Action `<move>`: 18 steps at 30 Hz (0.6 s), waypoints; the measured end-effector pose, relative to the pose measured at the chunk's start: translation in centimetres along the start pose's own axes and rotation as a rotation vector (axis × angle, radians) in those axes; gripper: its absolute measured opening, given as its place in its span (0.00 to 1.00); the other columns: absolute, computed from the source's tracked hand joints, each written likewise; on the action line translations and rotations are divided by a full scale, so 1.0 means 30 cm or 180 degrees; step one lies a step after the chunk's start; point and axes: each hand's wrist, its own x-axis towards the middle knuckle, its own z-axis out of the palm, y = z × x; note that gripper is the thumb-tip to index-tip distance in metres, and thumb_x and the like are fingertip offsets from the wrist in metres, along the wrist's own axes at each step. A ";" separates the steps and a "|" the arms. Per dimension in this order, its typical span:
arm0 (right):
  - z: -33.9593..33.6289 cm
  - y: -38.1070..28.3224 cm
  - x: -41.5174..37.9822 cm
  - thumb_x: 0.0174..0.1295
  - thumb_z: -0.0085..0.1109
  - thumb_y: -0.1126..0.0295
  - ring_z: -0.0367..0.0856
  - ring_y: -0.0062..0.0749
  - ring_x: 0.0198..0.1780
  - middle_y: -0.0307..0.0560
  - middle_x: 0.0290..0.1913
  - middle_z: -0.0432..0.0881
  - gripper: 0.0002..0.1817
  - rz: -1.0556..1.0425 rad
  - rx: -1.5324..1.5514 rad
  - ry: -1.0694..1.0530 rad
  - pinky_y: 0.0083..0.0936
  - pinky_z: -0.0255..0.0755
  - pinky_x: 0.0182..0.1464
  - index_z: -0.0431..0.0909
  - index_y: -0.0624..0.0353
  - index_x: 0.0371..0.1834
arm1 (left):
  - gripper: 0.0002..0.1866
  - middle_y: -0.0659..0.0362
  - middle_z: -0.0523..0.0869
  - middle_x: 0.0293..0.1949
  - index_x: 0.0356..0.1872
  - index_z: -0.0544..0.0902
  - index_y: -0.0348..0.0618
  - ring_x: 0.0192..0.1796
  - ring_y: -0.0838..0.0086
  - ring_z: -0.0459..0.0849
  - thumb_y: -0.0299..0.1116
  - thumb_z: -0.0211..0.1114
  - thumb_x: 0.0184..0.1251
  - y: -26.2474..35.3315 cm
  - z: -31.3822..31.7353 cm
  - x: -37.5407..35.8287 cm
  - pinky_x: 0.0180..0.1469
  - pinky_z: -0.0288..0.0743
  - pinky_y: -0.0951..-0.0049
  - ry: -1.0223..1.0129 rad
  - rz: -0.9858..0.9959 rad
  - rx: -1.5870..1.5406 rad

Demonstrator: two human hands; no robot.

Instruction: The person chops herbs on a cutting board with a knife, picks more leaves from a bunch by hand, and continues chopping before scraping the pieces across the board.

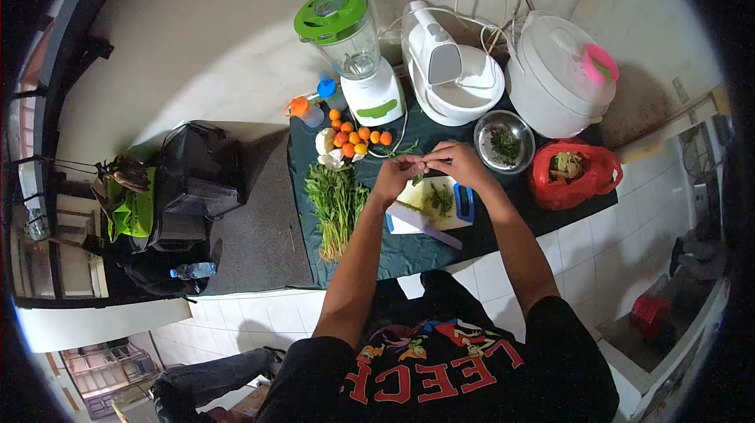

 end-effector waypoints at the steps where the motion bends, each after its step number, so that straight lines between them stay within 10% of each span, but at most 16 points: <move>1: 0.005 -0.002 0.000 0.66 0.70 0.70 0.87 0.38 0.43 0.46 0.44 0.89 0.11 0.0005 0.0002 -0.0008 0.32 0.79 0.48 0.92 0.57 0.50 | 0.13 0.59 0.92 0.45 0.52 0.86 0.36 0.46 0.79 0.86 0.36 0.69 0.79 0.012 -0.003 -0.008 0.53 0.77 0.77 0.0004 -0.0006 -0.0007; 12: 0.054 -0.043 0.010 0.70 0.64 0.71 0.87 0.48 0.45 0.52 0.42 0.85 0.07 -0.0090 -0.0173 0.0083 0.38 0.79 0.47 0.83 0.63 0.44 | 0.12 0.58 0.93 0.42 0.51 0.87 0.36 0.42 0.78 0.89 0.33 0.73 0.75 0.020 -0.007 -0.086 0.45 0.83 0.70 0.0399 0.0852 0.1603; 18: 0.070 -0.061 0.031 0.70 0.64 0.69 0.86 0.50 0.45 0.52 0.43 0.85 0.08 -0.0029 -0.0344 0.0083 0.39 0.79 0.47 0.83 0.62 0.44 | 0.13 0.44 0.91 0.42 0.49 0.89 0.35 0.43 0.50 0.91 0.33 0.72 0.70 0.035 -0.014 -0.131 0.47 0.84 0.58 0.0878 0.1510 0.2713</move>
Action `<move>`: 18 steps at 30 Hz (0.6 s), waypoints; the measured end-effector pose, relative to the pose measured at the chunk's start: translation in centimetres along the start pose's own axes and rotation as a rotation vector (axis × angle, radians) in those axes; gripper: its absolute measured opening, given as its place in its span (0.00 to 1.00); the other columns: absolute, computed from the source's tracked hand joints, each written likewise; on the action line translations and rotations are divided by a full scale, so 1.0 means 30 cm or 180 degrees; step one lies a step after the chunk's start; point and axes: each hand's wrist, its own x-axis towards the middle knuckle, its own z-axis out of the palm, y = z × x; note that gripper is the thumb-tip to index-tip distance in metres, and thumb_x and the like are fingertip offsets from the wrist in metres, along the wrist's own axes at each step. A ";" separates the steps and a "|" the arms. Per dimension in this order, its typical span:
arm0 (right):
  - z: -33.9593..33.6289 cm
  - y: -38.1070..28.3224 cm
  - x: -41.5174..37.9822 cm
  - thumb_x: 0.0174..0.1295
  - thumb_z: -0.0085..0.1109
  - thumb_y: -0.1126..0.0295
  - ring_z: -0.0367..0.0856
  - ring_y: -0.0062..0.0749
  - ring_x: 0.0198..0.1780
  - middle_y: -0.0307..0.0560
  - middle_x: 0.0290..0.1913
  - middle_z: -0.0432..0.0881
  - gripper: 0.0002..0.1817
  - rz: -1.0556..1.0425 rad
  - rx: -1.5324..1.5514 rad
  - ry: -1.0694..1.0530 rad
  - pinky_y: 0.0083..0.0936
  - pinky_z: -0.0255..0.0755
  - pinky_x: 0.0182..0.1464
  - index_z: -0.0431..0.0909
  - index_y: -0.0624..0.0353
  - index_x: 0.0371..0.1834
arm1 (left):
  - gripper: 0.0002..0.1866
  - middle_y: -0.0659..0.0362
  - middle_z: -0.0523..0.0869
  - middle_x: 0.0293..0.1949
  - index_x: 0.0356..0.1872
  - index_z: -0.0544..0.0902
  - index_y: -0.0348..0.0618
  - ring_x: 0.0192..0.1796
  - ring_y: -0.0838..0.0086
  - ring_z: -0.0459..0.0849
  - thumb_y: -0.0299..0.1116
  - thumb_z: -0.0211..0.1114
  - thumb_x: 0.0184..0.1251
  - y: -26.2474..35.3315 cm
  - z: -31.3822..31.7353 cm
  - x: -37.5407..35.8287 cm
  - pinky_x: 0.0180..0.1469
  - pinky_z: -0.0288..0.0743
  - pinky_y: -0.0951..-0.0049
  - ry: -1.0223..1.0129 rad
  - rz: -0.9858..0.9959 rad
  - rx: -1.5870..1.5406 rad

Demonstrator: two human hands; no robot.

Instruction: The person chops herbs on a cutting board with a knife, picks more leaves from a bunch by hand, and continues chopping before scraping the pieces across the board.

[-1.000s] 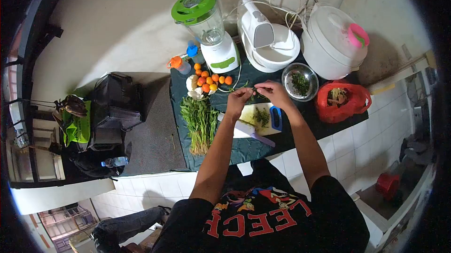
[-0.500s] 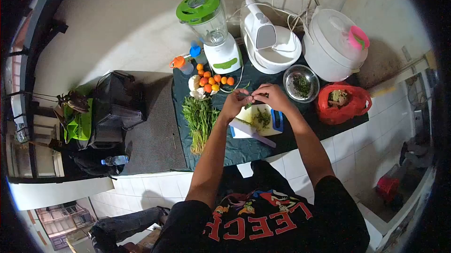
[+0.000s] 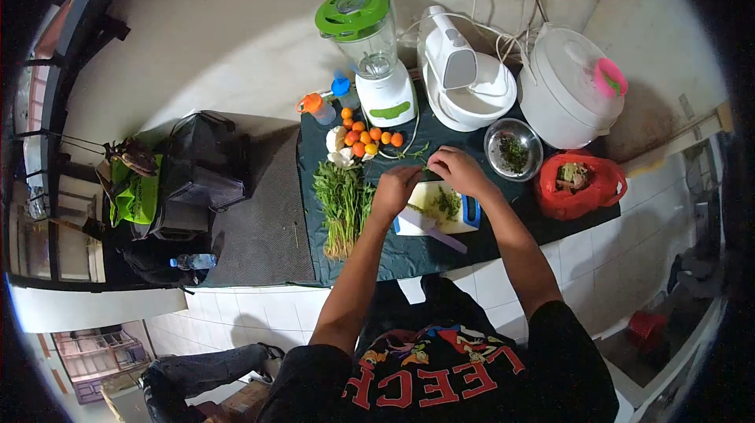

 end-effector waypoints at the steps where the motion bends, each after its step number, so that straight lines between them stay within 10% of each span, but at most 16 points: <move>1: 0.001 -0.003 0.007 0.70 0.64 0.69 0.86 0.50 0.45 0.52 0.43 0.85 0.08 -0.0014 0.0013 -0.0010 0.39 0.79 0.47 0.83 0.62 0.44 | 0.13 0.43 0.90 0.41 0.48 0.89 0.34 0.44 0.44 0.89 0.33 0.71 0.70 -0.002 -0.003 -0.004 0.48 0.83 0.55 0.0065 0.0008 0.0035; 8: 0.028 -0.008 0.032 0.69 0.64 0.67 0.87 0.53 0.48 0.53 0.44 0.86 0.08 0.0277 -0.0004 -0.0047 0.43 0.80 0.49 0.85 0.59 0.44 | 0.11 0.46 0.92 0.42 0.47 0.89 0.34 0.41 0.55 0.92 0.32 0.71 0.72 -0.055 -0.014 -0.042 0.45 0.84 0.60 0.0135 -0.0159 0.0121; 13: 0.058 0.014 0.024 0.69 0.65 0.68 0.87 0.51 0.45 0.52 0.41 0.86 0.07 0.0434 0.0212 0.0150 0.41 0.79 0.48 0.85 0.60 0.43 | 0.14 0.64 0.92 0.39 0.44 0.91 0.39 0.40 0.81 0.86 0.41 0.67 0.81 -0.092 0.021 -0.039 0.44 0.80 0.73 0.0043 -0.1692 -0.1647; 18: 0.160 -0.032 -0.012 0.68 0.68 0.67 0.88 0.51 0.43 0.54 0.39 0.87 0.08 0.1029 0.0594 0.0705 0.41 0.79 0.46 0.86 0.60 0.43 | 0.14 0.65 0.90 0.39 0.45 0.88 0.42 0.42 0.79 0.86 0.43 0.63 0.83 -0.074 0.134 -0.033 0.49 0.80 0.73 0.0765 -0.2328 -0.2835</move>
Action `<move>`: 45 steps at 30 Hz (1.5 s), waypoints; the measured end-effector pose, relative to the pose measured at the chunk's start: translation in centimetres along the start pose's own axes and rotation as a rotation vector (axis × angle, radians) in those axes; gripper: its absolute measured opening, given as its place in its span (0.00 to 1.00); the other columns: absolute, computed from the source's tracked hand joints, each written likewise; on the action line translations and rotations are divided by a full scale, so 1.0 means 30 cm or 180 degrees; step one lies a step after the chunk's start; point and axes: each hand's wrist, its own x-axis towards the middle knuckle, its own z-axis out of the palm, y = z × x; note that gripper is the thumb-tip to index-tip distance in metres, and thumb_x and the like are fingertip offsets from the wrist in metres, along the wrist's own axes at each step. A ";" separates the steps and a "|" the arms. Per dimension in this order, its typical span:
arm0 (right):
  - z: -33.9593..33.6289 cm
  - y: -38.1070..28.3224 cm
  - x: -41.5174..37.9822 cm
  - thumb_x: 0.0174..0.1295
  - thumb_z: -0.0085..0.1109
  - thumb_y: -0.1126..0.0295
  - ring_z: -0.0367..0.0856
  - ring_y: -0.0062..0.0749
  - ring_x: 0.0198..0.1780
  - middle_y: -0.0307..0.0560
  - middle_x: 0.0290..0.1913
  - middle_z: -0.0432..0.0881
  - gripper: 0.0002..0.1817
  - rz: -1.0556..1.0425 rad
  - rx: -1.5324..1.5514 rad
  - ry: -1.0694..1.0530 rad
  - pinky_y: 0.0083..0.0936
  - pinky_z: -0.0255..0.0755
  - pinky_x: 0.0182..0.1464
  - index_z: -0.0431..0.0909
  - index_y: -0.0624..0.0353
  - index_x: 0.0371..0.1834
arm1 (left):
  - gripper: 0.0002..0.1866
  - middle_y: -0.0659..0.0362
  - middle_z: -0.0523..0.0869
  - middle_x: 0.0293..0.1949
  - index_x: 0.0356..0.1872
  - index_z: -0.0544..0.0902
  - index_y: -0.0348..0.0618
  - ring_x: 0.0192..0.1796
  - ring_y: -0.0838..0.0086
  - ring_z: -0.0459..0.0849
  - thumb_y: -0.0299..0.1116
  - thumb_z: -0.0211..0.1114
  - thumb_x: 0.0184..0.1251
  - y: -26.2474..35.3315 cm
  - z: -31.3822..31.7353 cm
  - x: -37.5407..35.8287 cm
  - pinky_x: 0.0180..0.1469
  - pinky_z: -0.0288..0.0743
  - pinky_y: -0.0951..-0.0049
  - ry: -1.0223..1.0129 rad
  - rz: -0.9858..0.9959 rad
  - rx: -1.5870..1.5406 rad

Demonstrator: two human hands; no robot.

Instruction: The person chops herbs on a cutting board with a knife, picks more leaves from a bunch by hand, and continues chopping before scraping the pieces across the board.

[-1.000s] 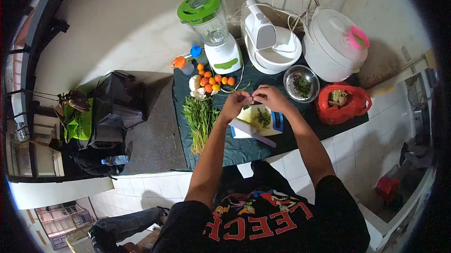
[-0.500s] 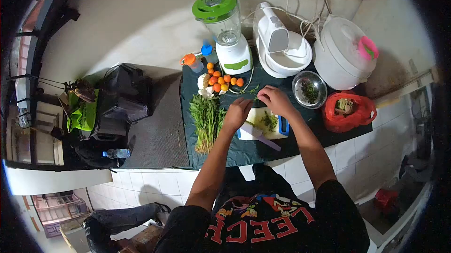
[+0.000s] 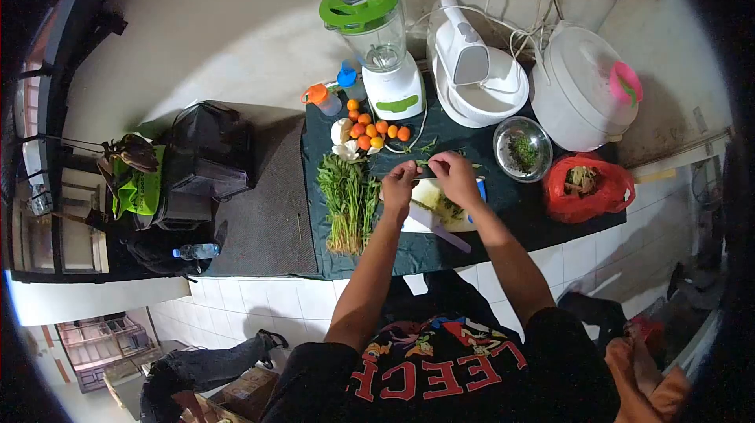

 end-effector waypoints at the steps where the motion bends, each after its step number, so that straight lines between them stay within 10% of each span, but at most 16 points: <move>1: 0.033 0.016 -0.017 0.68 0.68 0.67 0.88 0.51 0.42 0.55 0.39 0.88 0.08 0.0281 0.0182 0.0214 0.41 0.79 0.45 0.87 0.60 0.43 | 0.14 0.65 0.89 0.40 0.46 0.86 0.43 0.43 0.78 0.86 0.43 0.62 0.84 -0.025 0.010 0.005 0.51 0.81 0.72 0.0127 -0.0048 -0.0267; 10: 0.163 -0.008 -0.079 0.68 0.68 0.68 0.88 0.53 0.41 0.55 0.38 0.87 0.07 0.0418 0.0091 0.0915 0.44 0.79 0.43 0.86 0.61 0.41 | 0.14 0.51 0.89 0.50 0.52 0.79 0.38 0.54 0.61 0.89 0.38 0.52 0.88 -0.029 0.062 0.025 0.59 0.85 0.60 0.0160 -0.0347 -0.1824; 16: 0.195 -0.020 -0.102 0.68 0.68 0.68 0.90 0.48 0.41 0.56 0.41 0.88 0.09 0.0266 -0.0063 0.0783 0.41 0.80 0.43 0.88 0.61 0.46 | 0.15 0.58 0.84 0.38 0.54 0.79 0.37 0.43 0.67 0.86 0.39 0.51 0.89 -0.049 0.017 0.059 0.53 0.85 0.62 -0.0303 -0.0264 -0.2130; 28: 0.084 0.019 0.082 0.65 0.74 0.66 0.83 0.28 0.33 0.46 0.39 0.88 0.18 -0.0164 0.0952 -0.0776 0.30 0.78 0.40 0.89 0.51 0.59 | 0.13 0.64 0.78 0.40 0.64 0.68 0.47 0.37 0.81 0.77 0.41 0.48 0.90 0.044 -0.095 0.022 0.43 0.76 0.75 -0.0637 0.0302 0.0264; 39: 0.073 0.021 0.078 0.64 0.75 0.67 0.87 0.25 0.37 0.45 0.37 0.91 0.11 -0.0077 0.0749 -0.1114 0.27 0.80 0.44 0.92 0.60 0.46 | 0.15 0.62 0.83 0.40 0.67 0.66 0.47 0.43 0.77 0.82 0.39 0.48 0.90 0.045 -0.156 -0.019 0.45 0.76 0.74 -0.0922 0.0172 0.0430; 45: 0.091 0.052 0.059 0.65 0.75 0.65 0.88 0.23 0.39 0.45 0.39 0.94 0.12 0.0501 0.0963 -0.1098 0.26 0.81 0.47 0.93 0.59 0.46 | 0.19 0.49 0.93 0.42 0.55 0.90 0.39 0.38 0.67 0.91 0.37 0.77 0.67 0.125 -0.162 -0.115 0.44 0.85 0.66 -0.0308 0.1516 0.2312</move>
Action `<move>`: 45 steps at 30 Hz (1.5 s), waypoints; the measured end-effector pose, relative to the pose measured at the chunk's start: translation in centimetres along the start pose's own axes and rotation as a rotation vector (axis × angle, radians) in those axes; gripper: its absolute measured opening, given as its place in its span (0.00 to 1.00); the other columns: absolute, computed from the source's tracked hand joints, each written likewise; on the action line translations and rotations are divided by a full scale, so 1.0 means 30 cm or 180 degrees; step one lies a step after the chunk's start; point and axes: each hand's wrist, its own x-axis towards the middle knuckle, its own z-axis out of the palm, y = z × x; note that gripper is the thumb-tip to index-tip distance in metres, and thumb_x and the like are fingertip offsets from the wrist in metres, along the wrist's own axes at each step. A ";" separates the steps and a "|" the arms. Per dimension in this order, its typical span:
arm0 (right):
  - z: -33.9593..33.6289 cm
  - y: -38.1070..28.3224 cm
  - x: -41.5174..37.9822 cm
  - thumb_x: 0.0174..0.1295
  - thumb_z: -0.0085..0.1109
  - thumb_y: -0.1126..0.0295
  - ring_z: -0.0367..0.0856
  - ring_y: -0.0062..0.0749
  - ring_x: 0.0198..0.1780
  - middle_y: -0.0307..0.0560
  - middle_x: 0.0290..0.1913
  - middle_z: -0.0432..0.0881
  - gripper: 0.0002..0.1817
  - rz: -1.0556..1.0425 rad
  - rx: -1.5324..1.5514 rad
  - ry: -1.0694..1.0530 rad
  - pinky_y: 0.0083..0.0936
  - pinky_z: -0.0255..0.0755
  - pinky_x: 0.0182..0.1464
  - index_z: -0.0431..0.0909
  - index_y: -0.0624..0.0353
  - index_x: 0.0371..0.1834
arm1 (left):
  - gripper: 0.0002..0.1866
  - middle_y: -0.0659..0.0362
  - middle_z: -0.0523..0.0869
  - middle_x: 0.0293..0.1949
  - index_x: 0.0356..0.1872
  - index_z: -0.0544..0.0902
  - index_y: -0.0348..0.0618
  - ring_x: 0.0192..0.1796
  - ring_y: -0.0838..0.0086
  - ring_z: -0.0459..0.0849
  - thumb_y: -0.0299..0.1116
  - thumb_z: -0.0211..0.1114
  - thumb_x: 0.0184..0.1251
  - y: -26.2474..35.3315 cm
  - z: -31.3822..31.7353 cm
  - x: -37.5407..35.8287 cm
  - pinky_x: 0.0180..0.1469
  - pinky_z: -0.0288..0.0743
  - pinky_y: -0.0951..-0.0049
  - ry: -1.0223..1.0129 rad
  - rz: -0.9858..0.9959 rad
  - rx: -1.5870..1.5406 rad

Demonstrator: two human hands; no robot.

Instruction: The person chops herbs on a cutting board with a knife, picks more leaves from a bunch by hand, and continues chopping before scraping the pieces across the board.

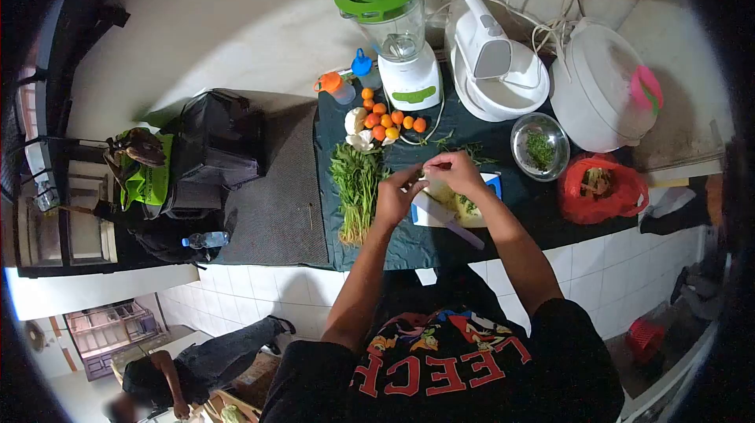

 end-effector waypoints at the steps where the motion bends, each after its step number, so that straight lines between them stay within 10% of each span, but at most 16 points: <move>1: 0.006 0.009 0.002 0.65 0.75 0.65 0.88 0.23 0.39 0.45 0.39 0.94 0.12 -0.0002 0.0004 -0.0007 0.26 0.81 0.47 0.93 0.59 0.46 | 0.19 0.49 0.93 0.42 0.55 0.90 0.39 0.38 0.67 0.91 0.37 0.77 0.67 -0.011 0.003 -0.001 0.44 0.85 0.66 0.0004 -0.0004 0.0005; 8: 0.059 0.067 -0.001 0.61 0.77 0.60 0.88 0.24 0.38 0.47 0.37 0.93 0.15 0.0255 -0.0098 0.0107 0.27 0.81 0.47 0.93 0.59 0.44 | 0.14 0.48 0.92 0.43 0.49 0.91 0.39 0.44 0.55 0.91 0.34 0.76 0.66 -0.043 -0.008 -0.018 0.46 0.85 0.61 0.0192 0.0650 0.0763; 15: 0.069 0.076 -0.026 0.59 0.77 0.59 0.88 0.27 0.33 0.48 0.33 0.92 0.16 0.0366 -0.0276 0.0263 0.29 0.81 0.41 0.93 0.60 0.42 | 0.36 0.48 0.87 0.56 0.68 0.78 0.44 0.59 0.48 0.85 0.38 0.81 0.59 0.029 -0.033 -0.049 0.62 0.79 0.54 0.0521 0.0712 0.1328; 17: 0.073 0.071 -0.040 0.59 0.77 0.59 0.87 0.27 0.33 0.48 0.33 0.92 0.16 0.0427 -0.0334 0.0210 0.29 0.81 0.41 0.93 0.60 0.42 | 0.32 0.47 0.87 0.57 0.65 0.79 0.44 0.60 0.48 0.85 0.39 0.80 0.61 0.010 -0.021 -0.061 0.61 0.80 0.53 -0.0289 0.0291 0.1177; 25: 0.083 0.026 -0.151 0.64 0.72 0.67 0.87 0.26 0.39 0.46 0.38 0.91 0.14 0.0658 0.0464 0.0051 0.27 0.78 0.44 0.91 0.62 0.49 | 0.09 0.48 0.92 0.40 0.47 0.88 0.42 0.42 0.49 0.91 0.32 0.73 0.70 -0.035 0.013 -0.108 0.45 0.85 0.57 0.0221 0.0744 0.1105; 28: 0.110 -0.011 -0.327 0.62 0.68 0.66 0.87 0.50 0.45 0.51 0.42 0.87 0.13 -0.0678 -0.2089 0.0728 0.43 0.80 0.46 0.86 0.62 0.46 | 0.09 0.50 0.93 0.40 0.46 0.89 0.40 0.41 0.63 0.93 0.32 0.73 0.71 -0.088 -0.011 -0.155 0.46 0.84 0.65 0.0380 -0.0019 0.0623; 34: 0.207 0.220 -0.550 0.62 0.62 0.66 0.84 0.44 0.45 0.50 0.42 0.81 0.14 -0.1017 -0.4243 0.1281 0.43 0.81 0.44 0.81 0.57 0.49 | 0.09 0.53 0.94 0.38 0.45 0.88 0.37 0.40 0.73 0.91 0.32 0.73 0.73 -0.178 -0.037 -0.312 0.48 0.82 0.71 0.0659 -0.1203 -0.0568; 45: 0.276 0.245 -0.677 0.71 0.55 0.68 0.87 0.53 0.48 0.61 0.48 0.83 0.22 -0.0488 -0.2579 0.1193 0.45 0.84 0.51 0.74 0.66 0.65 | 0.08 0.53 0.91 0.41 0.47 0.89 0.40 0.43 0.66 0.89 0.33 0.70 0.75 -0.253 0.020 -0.394 0.49 0.80 0.66 0.0795 -0.0462 0.0216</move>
